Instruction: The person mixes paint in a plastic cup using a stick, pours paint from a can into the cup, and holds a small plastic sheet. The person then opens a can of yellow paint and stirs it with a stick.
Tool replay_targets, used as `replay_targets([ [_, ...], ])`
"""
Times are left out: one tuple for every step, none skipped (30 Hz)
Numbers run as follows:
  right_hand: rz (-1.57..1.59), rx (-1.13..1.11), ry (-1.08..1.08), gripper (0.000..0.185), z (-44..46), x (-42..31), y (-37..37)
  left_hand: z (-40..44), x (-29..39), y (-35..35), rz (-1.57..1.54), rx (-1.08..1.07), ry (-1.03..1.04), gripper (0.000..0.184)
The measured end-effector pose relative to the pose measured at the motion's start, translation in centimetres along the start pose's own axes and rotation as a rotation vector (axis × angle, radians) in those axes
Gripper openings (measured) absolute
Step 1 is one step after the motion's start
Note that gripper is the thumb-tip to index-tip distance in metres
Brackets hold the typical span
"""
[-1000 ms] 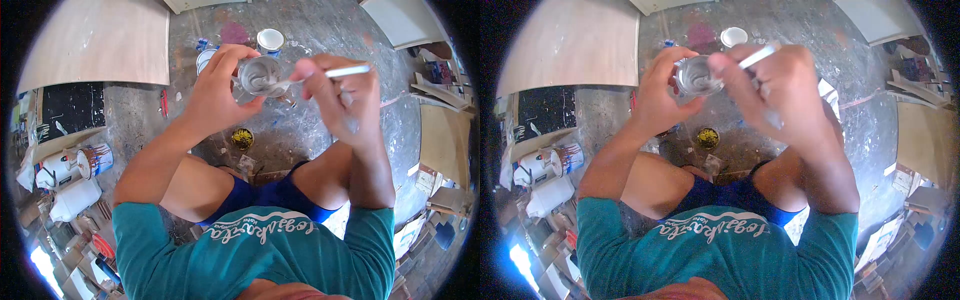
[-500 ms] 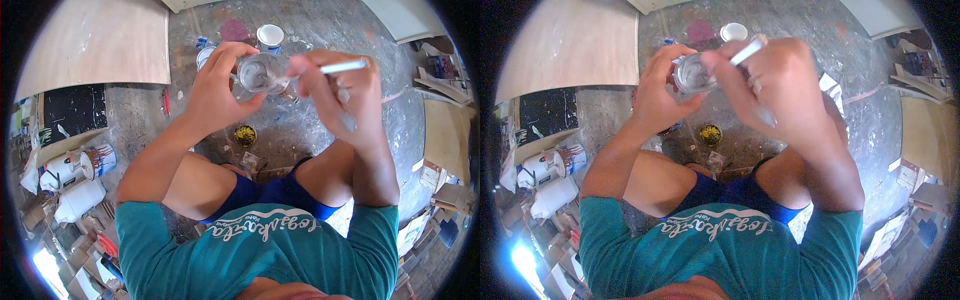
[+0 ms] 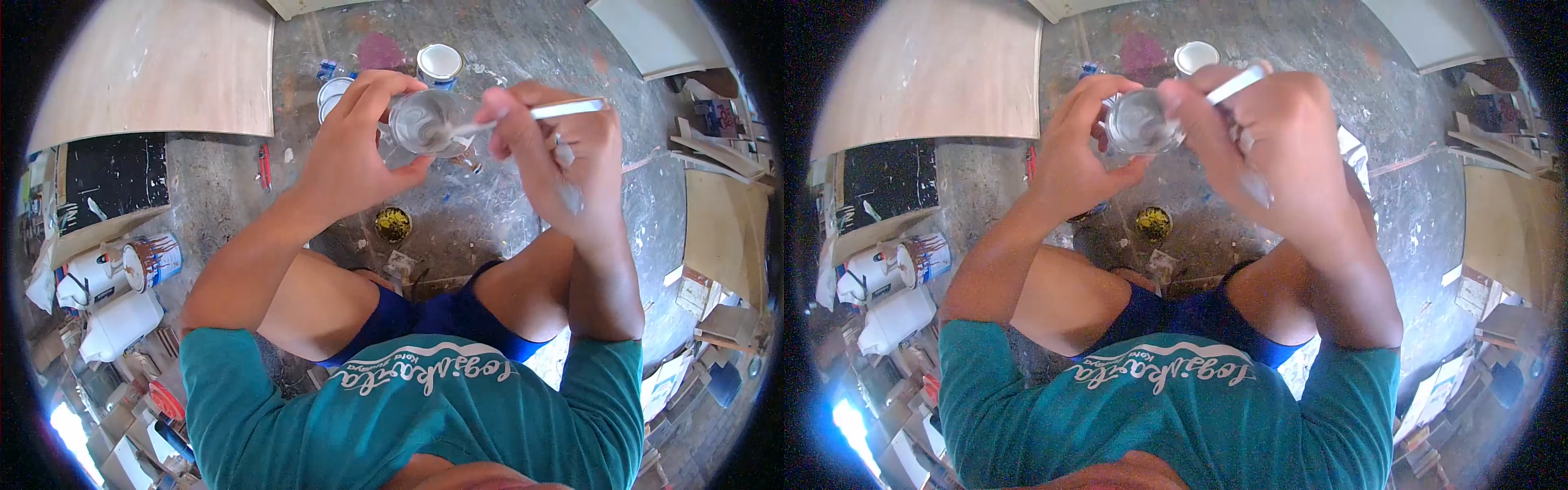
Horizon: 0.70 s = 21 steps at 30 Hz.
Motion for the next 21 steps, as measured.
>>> replay_targets([
  [0.052, 0.051, -0.045, 0.022, 0.1, 0.1, 0.2, 0.0, 0.2, 0.0, -0.012, 0.010, 0.011, 0.068],
  [0.102, 0.102, -0.091, 0.022, 0.2, 0.4, 0.5, 0.0, 0.3, 0.0, -0.024, 0.021, 0.025, 0.067],
  [0.152, 0.153, -0.137, 0.022, 0.3, 0.6, 0.7, 0.0, 0.4, -0.1, -0.021, 0.014, 0.017, 0.067],
  [0.142, 0.091, -0.114, 0.021, 0.1, 0.5, 0.7, 0.0, 0.4, -0.2, -0.019, 0.008, 0.010, 0.066],
  [0.132, 0.030, -0.093, 0.021, -0.3, 0.3, 0.6, 0.1, 0.4, -0.3, -0.015, 0.002, 0.003, 0.066],
  [0.122, -0.031, -0.071, 0.021, -0.4, 0.2, 0.7, 0.1, 0.4, -0.3, -0.022, 0.004, 0.001, 0.066],
  [0.086, 0.033, -0.090, 0.021, -0.2, 0.2, 0.6, 0.0, 0.4, -0.3, -0.031, 0.005, -0.004, 0.066],
  [0.050, 0.096, -0.108, 0.021, 0.1, 0.2, 0.6, 0.0, 0.3, -0.3, -0.040, 0.004, -0.010, 0.066],
  [0.013, 0.160, -0.124, 0.021, 0.2, 0.2, 0.5, 0.0, 0.3, -0.3, -0.042, 0.004, -0.015, 0.066],
  [0.129, 0.123, -0.109, 0.021, 0.1, 0.2, 0.6, 0.0, 0.4, -0.3, -0.046, 0.003, -0.019, 0.066],
  [0.243, 0.085, -0.095, 0.021, -0.1, 0.0, 0.8, 0.0, 0.4, -0.3, -0.048, 0.005, -0.022, 0.066],
  [0.359, 0.046, -0.084, 0.021, -0.2, 0.0, 1.0, 0.1, 0.4, -0.3, -0.038, 0.008, -0.015, 0.067],
  [0.256, 0.083, -0.091, 0.020, -0.1, 0.0, 0.9, 0.1, 0.3, -0.4, -0.027, 0.012, -0.010, 0.067],
  [0.156, 0.119, -0.097, 0.020, -0.1, 0.1, 0.8, 0.0, 0.2, -0.4, -0.017, 0.014, -0.008, 0.067],
  [0.056, 0.156, -0.100, 0.020, -0.1, 0.1, 0.7, -0.1, 0.0, -0.4, -0.022, 0.025, 0.005, 0.068],
  [0.118, 0.156, -0.141, 0.020, 0.0, 0.1, 0.9, -0.2, -0.2, -0.2, -0.029, 0.034, 0.018, 0.070],
  [0.178, 0.157, -0.181, 0.020, 0.1, 0.3, 1.0, -0.2, -0.3, -0.1, -0.037, 0.042, 0.032, 0.072],
  [0.236, 0.158, -0.224, 0.020, 0.2, 0.3, 1.0, -0.2, -0.3, -0.1, -0.037, 0.037, 0.032, 0.072],
  [0.183, 0.115, -0.214, 0.021, 0.2, 0.1, 0.8, -0.1, -0.3, -0.2, -0.035, 0.032, 0.032, 0.072],
  [0.132, 0.072, -0.204, 0.021, 0.0, -0.4, 0.6, -0.1, -0.3, -0.2, -0.032, 0.028, 0.031, 0.072],
  [0.082, 0.027, -0.193, 0.022, -0.1, -0.6, 0.6, -0.1, -0.3, -0.3, -0.035, 0.032, 0.042, 0.073],
])
Point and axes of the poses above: each hand's wrist, its own z-axis towards the middle knuckle, its own y-axis out of the palm, x = y × z, the point moved 3 cm from there along z, towards the middle knuckle, and after that the axes turned 10 degrees about -y, right-handed, at the moved point
